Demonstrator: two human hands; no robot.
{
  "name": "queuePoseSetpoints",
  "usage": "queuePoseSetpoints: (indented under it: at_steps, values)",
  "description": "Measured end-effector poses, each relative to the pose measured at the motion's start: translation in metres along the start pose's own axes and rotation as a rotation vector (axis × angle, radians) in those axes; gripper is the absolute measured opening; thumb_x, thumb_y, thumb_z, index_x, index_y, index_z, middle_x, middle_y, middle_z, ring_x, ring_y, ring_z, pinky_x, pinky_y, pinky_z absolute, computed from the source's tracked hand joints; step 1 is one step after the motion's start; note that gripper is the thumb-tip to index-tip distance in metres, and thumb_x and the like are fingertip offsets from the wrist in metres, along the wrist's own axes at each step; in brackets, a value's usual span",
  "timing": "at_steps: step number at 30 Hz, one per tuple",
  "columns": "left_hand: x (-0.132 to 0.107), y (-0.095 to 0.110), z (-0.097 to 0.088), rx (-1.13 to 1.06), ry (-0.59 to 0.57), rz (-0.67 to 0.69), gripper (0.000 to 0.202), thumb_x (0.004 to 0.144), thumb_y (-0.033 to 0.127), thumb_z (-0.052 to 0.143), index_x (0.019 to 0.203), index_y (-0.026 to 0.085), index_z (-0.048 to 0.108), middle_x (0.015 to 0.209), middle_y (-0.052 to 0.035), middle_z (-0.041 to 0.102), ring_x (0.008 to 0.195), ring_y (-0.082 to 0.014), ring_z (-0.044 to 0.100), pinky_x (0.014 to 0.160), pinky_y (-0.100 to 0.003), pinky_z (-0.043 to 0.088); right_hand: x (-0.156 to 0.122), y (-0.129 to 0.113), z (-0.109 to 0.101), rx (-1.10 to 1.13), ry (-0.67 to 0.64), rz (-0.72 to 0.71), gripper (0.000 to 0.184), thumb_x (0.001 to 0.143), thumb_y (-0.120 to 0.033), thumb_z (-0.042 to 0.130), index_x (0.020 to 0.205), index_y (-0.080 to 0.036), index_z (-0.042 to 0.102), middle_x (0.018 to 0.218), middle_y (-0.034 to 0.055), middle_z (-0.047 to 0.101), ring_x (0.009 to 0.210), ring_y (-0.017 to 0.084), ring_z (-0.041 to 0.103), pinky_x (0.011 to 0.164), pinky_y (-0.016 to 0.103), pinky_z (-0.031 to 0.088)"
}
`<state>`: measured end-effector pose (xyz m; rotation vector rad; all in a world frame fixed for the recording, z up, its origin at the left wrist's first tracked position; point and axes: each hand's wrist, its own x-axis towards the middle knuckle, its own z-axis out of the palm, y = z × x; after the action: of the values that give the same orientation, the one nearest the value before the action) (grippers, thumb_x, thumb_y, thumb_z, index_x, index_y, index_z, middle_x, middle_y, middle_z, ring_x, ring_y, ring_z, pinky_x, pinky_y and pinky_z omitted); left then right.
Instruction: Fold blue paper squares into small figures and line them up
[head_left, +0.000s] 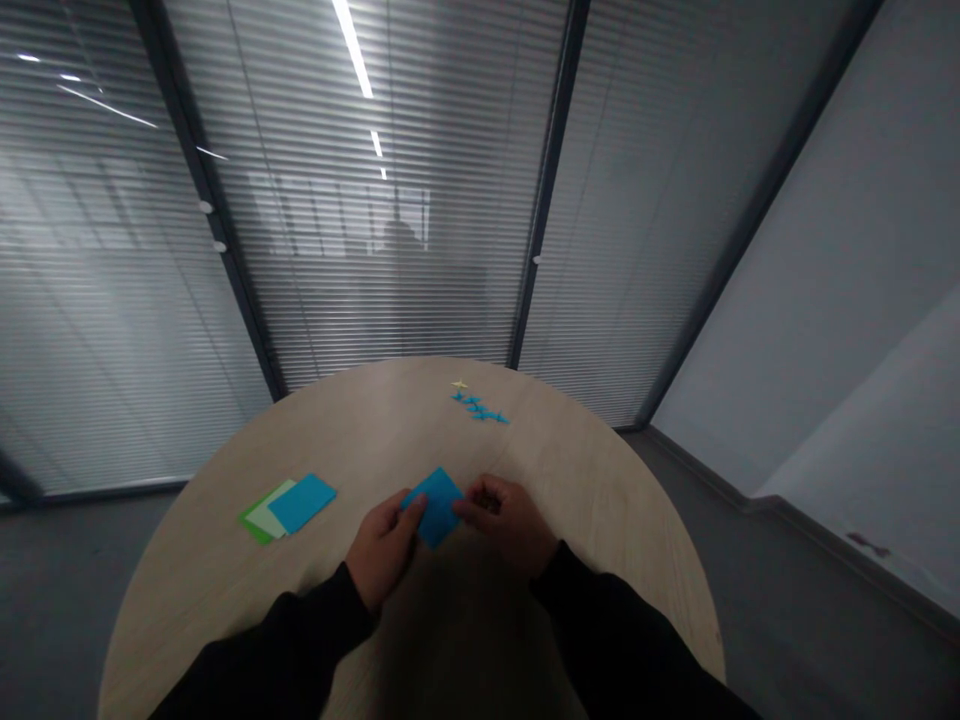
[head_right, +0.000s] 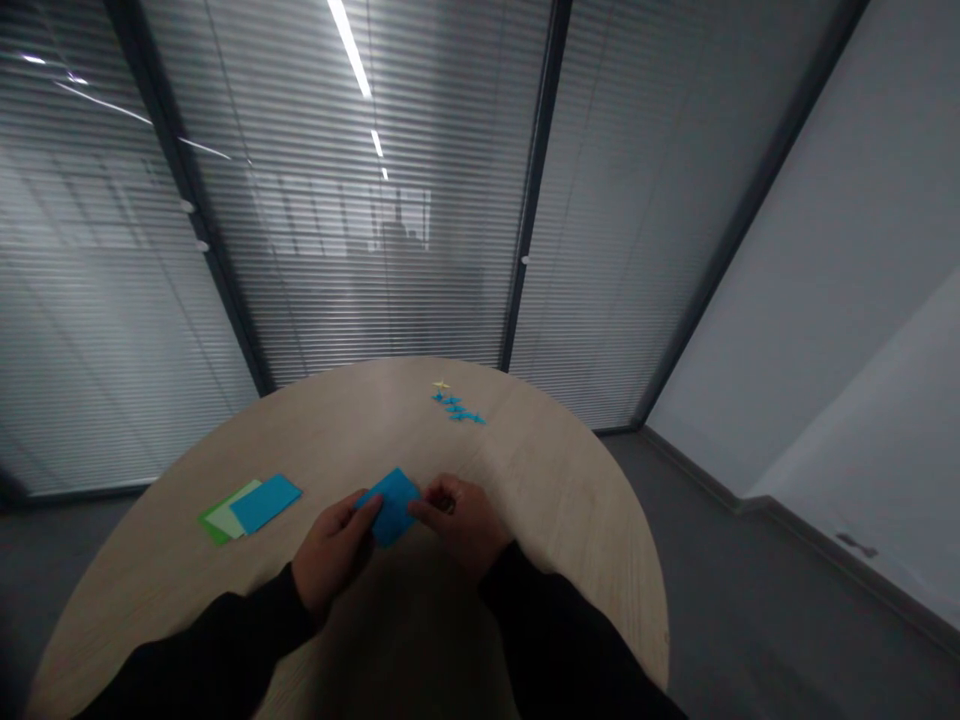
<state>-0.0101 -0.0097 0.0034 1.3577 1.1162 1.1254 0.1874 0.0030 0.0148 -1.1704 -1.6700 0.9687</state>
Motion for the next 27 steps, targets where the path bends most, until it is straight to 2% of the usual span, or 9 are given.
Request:
queuePoseSetpoints:
  at_steps: [3, 5, 8, 11, 13, 15, 20, 25, 27]
  values:
    - [0.004, -0.006, -0.002, -0.015, -0.014, -0.045, 0.046, 0.086, 0.063, 0.057, 0.078, 0.018, 0.061, 0.052, 0.0059, 0.047, 0.042, -0.009, 0.038, 0.043, -0.021, 0.026, -0.003, -0.003, 0.0, -0.068, 0.03, -0.156, 0.015, 0.083, -0.03, 0.067, 0.085, -0.02, 0.056, 0.073, -0.0011, 0.06, 0.062, 0.013, 0.054, 0.058, 0.025, 0.043]
    - [0.006, -0.007, -0.004, -0.045, 0.003, -0.057, 0.046, 0.085, 0.063, 0.058, 0.079, 0.018, 0.061, 0.052, 0.0058, 0.048, 0.042, -0.0088, 0.039, 0.043, -0.021, 0.027, -0.004, -0.005, 0.0, -0.152, -0.014, -0.304, 0.007, 0.085, -0.021, 0.059, 0.092, -0.02, 0.06, 0.08, 0.0015, 0.063, 0.065, 0.014, 0.057, 0.06, 0.025, 0.045]
    - [0.006, -0.002, -0.003, -0.119, -0.014, -0.052, 0.046, 0.082, 0.063, 0.062, 0.089, 0.017, 0.063, 0.057, 0.0036, 0.056, 0.046, -0.0102, 0.047, 0.045, -0.021, 0.032, -0.003, -0.006, -0.001, -0.213, -0.082, -0.483, 0.026, 0.087, -0.012, 0.053, 0.107, -0.021, 0.066, 0.099, 0.0063, 0.066, 0.075, 0.015, 0.06, 0.064, 0.026, 0.047]
    - [0.002, 0.007, -0.002, -0.151, -0.049, -0.066, 0.053, 0.081, 0.06, 0.065, 0.112, 0.017, 0.062, 0.062, 0.0029, 0.061, 0.047, -0.0107, 0.05, 0.047, -0.021, 0.034, 0.0, -0.003, -0.001, -0.192, -0.09, -0.488, 0.023, 0.089, -0.016, 0.057, 0.106, -0.023, 0.071, 0.102, 0.0065, 0.068, 0.079, 0.015, 0.062, 0.065, 0.026, 0.049]
    - [0.0, 0.01, -0.002, -0.162, -0.029, -0.05, 0.064, 0.085, 0.055, 0.063, 0.136, 0.02, 0.049, 0.062, 0.004, 0.062, 0.049, -0.012, 0.053, 0.049, -0.022, 0.037, 0.002, -0.001, -0.001, -0.156, -0.069, -0.443, 0.016, 0.091, -0.022, 0.06, 0.099, -0.023, 0.074, 0.097, 0.0055, 0.069, 0.079, 0.016, 0.064, 0.067, 0.026, 0.05]
    - [-0.001, 0.011, -0.003, -0.148, -0.007, -0.009, 0.067, 0.09, 0.051, 0.057, 0.147, 0.023, 0.037, 0.063, 0.0039, 0.064, 0.054, -0.0137, 0.057, 0.054, -0.023, 0.041, 0.003, -0.001, -0.003, -0.109, -0.039, -0.385, 0.014, 0.091, -0.026, 0.062, 0.096, -0.023, 0.075, 0.096, 0.005, 0.07, 0.081, 0.016, 0.065, 0.068, 0.027, 0.05]
    - [0.003, 0.007, -0.009, 0.076, -0.062, 0.178, 0.046, 0.084, 0.04, 0.068, 0.124, 0.019, 0.06, 0.081, -0.0023, 0.068, 0.068, -0.0159, 0.062, 0.064, -0.028, 0.047, 0.002, -0.002, -0.008, 0.007, 0.013, -0.258, 0.014, 0.088, -0.03, 0.066, 0.095, -0.021, 0.075, 0.094, 0.0048, 0.069, 0.084, 0.017, 0.065, 0.071, 0.028, 0.05]
    - [0.006, 0.004, -0.01, 0.153, -0.063, 0.277, 0.019, 0.085, 0.033, 0.066, 0.098, 0.02, 0.068, 0.114, -0.0105, 0.071, 0.095, -0.0227, 0.066, 0.08, -0.035, 0.05, 0.0, -0.004, -0.007, 0.122, -0.034, -0.158, 0.02, 0.086, -0.038, 0.067, 0.09, -0.019, 0.072, 0.087, 0.003, 0.065, 0.073, 0.015, 0.06, 0.062, 0.026, 0.044]
    - [0.007, 0.002, -0.011, 0.139, -0.049, 0.295, 0.014, 0.086, 0.033, 0.065, 0.088, 0.02, 0.066, 0.116, -0.0104, 0.071, 0.101, -0.0235, 0.066, 0.085, -0.037, 0.05, -0.001, -0.004, -0.005, 0.125, -0.064, -0.101, 0.023, 0.085, -0.041, 0.067, 0.09, -0.019, 0.069, 0.08, 0.0007, 0.061, 0.062, 0.011, 0.052, 0.054, 0.023, 0.038]
